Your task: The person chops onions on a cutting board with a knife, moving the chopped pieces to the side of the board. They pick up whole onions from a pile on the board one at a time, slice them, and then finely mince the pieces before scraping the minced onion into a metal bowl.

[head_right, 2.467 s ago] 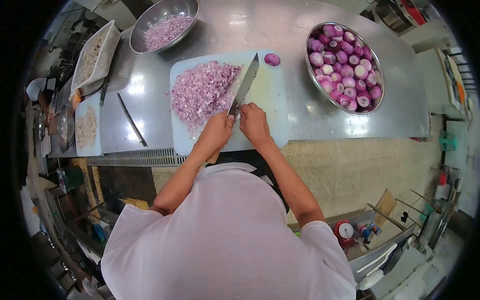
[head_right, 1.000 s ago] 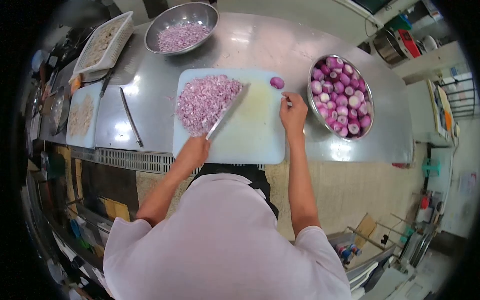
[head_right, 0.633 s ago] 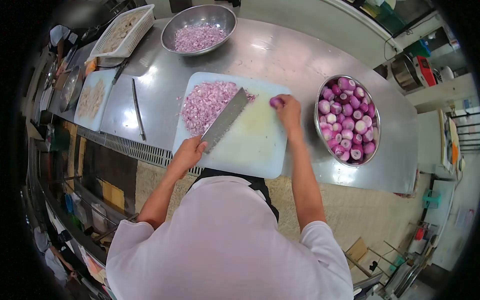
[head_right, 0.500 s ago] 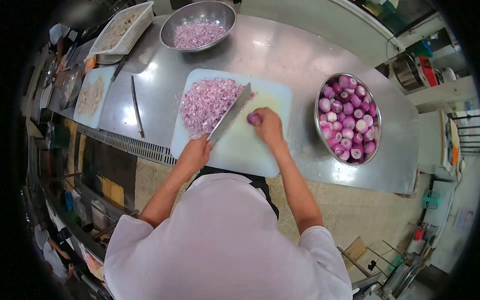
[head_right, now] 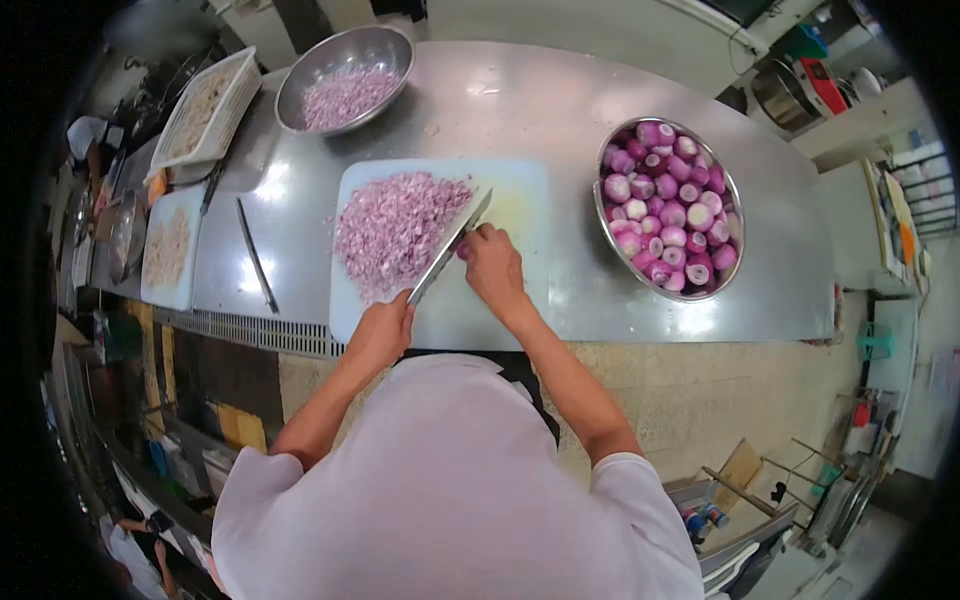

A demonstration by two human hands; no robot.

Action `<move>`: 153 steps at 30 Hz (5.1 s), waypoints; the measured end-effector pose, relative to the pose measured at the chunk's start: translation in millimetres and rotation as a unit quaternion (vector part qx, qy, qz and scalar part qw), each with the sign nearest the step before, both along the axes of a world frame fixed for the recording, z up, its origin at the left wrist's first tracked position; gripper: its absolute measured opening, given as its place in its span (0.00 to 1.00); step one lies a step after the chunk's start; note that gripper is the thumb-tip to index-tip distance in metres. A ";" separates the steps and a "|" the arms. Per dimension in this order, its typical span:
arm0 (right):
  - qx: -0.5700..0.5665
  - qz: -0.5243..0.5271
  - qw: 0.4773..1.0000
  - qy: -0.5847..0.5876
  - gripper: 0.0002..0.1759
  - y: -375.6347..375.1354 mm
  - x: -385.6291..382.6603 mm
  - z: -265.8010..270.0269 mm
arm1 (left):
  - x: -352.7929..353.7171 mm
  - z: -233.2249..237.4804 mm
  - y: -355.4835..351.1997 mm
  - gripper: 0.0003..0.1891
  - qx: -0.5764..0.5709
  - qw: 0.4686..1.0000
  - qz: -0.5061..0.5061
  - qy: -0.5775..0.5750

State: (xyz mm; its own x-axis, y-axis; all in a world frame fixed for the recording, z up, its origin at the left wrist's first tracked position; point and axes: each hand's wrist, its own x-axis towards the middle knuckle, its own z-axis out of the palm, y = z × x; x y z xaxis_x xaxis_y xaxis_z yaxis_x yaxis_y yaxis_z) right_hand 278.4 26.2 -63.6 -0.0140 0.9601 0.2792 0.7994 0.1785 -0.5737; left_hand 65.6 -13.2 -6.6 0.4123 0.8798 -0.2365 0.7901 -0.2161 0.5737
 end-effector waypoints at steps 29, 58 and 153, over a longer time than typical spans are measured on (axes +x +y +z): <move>0.059 -0.040 0.996 0.044 0.07 -11.9 -3.7 -13.0 | -5.6 3.1 -0.7 0.14 0.048 0.998 -0.032 -0.023; 0.130 -0.051 0.986 0.086 0.06 -20.8 0.2 -22.8 | -6.6 20.7 -8.5 0.10 0.011 0.998 -0.058 0.001; -0.007 -0.031 0.991 0.133 0.07 -15.6 -0.4 -16.0 | -5.4 3.2 -14.7 0.10 -0.004 0.999 0.019 -0.031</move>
